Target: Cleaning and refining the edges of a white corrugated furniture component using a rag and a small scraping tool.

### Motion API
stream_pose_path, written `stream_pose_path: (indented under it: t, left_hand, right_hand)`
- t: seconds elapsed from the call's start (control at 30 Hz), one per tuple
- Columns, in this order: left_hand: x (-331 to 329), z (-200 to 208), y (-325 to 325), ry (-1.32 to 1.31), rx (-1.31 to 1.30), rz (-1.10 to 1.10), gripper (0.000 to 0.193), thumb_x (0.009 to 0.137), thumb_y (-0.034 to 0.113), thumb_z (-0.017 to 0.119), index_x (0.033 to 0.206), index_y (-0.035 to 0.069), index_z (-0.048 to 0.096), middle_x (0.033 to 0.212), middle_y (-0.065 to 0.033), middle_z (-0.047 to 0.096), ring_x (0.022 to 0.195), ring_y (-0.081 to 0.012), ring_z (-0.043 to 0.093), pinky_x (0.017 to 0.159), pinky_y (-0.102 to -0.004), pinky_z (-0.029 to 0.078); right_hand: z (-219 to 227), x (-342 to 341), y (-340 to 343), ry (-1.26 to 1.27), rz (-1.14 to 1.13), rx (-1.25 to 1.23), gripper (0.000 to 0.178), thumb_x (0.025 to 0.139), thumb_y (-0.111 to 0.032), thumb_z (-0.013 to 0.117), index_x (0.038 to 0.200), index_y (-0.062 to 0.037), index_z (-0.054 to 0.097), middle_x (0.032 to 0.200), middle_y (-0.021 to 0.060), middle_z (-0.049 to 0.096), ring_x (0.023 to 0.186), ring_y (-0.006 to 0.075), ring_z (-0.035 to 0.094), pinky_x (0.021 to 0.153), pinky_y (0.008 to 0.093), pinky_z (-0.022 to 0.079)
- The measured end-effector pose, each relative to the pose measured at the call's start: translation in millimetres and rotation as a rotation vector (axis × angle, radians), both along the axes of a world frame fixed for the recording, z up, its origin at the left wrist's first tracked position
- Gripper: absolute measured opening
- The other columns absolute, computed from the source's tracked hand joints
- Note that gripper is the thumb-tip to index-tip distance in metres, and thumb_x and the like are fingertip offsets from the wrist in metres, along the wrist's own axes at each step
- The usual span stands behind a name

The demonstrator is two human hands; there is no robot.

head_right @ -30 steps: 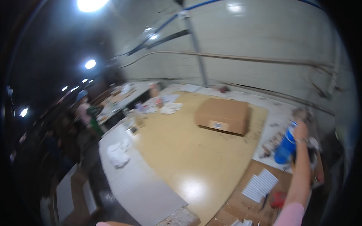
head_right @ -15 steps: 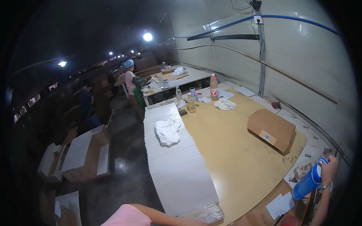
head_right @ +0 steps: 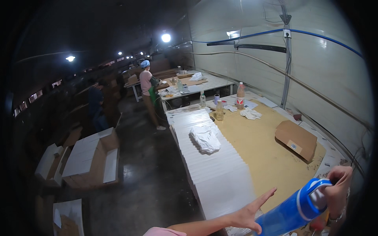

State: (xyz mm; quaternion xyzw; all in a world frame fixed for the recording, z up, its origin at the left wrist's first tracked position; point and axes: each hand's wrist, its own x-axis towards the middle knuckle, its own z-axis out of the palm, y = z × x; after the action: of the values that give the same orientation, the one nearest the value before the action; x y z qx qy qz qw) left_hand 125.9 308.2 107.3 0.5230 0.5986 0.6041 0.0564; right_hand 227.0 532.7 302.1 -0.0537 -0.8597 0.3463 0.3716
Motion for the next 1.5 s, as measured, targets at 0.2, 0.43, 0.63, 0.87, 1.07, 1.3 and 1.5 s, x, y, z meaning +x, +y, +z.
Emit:
stream_pose_path:
  t: [0.2, 0.43, 0.63, 0.87, 1.07, 1.3, 1.5]
  left_hand:
    - [20, 20, -85, -0.303, 0.077, -0.35, 0.134, 0.059, 0.049, 0.09, 0.155, 0.002, 0.01, 0.158, -0.0188, 0.024, 0.145, -0.0311, 0.028, 0.119, -0.0412, 0.022]
    - [49, 39, -133, -0.466, 0.222, -0.376, 0.111, 0.057, 0.039, 0.094, 0.144, 0.0, 0.038, 0.137, -0.0127, 0.053, 0.128, -0.0237, 0.049, 0.109, -0.0393, 0.035]
    - [64, 29, -143, -0.534, 0.138, -0.471, 0.128, 0.051, 0.04, 0.097, 0.149, -0.001, 0.028, 0.144, -0.0133, 0.046, 0.133, -0.0217, 0.042, 0.114, -0.0382, 0.029]
    - [73, 42, -155, -0.495, 0.146, -0.405, 0.128, 0.048, 0.036, 0.099, 0.15, -0.001, 0.03, 0.143, -0.0138, 0.047, 0.134, -0.0219, 0.043, 0.114, -0.0376, 0.03]
    - [70, 32, -167, -0.258, 0.166, -0.001, 0.1, 0.063, 0.03, 0.093, 0.142, -0.004, 0.042, 0.135, -0.0155, 0.055, 0.125, -0.0234, 0.052, 0.107, -0.0379, 0.039]
    - [68, 26, -173, -0.435, 0.011, 0.09, 0.115, 0.06, 0.025, 0.088, 0.152, 0.007, 0.022, 0.144, -0.0143, 0.041, 0.136, -0.0297, 0.04, 0.117, -0.0407, 0.028]
    - [70, 29, -165, -0.416, 0.03, -0.005, 0.113, 0.058, 0.021, 0.087, 0.152, 0.007, 0.026, 0.144, -0.0133, 0.042, 0.136, -0.0278, 0.04, 0.117, -0.0398, 0.027]
  right_hand:
    - [-21, 9, -104, 0.023, 0.357, -0.083, 0.045, 0.058, -0.02, 0.088, 0.073, -0.0059, 0.049, 0.063, 0.0017, 0.049, 0.056, 0.0096, 0.046, 0.051, 0.0235, 0.034]
    - [-5, -17, -167, 0.102, 0.83, 0.281, 0.041, 0.069, -0.033, 0.082, 0.051, -0.01, 0.053, 0.043, 0.004, 0.043, 0.033, 0.0179, 0.044, 0.037, 0.0262, 0.03]
    - [-1, -24, -172, 0.238, 1.142, 0.57, 0.029, 0.068, -0.021, 0.079, 0.053, -0.0124, 0.055, 0.045, 0.0023, 0.045, 0.037, 0.0153, 0.05, 0.038, 0.0245, 0.034]
    - [52, -20, -195, -0.03, 1.276, 0.752, 0.028, 0.058, -0.023, 0.08, 0.081, -0.0087, 0.072, 0.08, 0.0052, 0.064, 0.074, 0.0201, 0.064, 0.062, 0.034, 0.05]
    - [38, 19, -183, 0.106, 0.638, 0.145, 0.042, 0.061, -0.041, 0.08, 0.075, -0.0056, 0.061, 0.078, 0.0076, 0.055, 0.069, 0.0184, 0.055, 0.069, 0.0301, 0.039]
    - [26, -8, -176, -0.371, 0.69, 0.17, 0.051, 0.069, -0.044, 0.086, 0.07, 0.0006, 0.06, 0.058, 0.0074, 0.063, 0.055, 0.0159, 0.065, 0.053, 0.023, 0.049]
    - [47, 22, -181, -0.439, 0.705, 0.357, 0.018, 0.063, -0.007, 0.075, 0.078, -0.0016, 0.067, 0.073, 0.0083, 0.066, 0.072, 0.0206, 0.069, 0.067, 0.0291, 0.053]
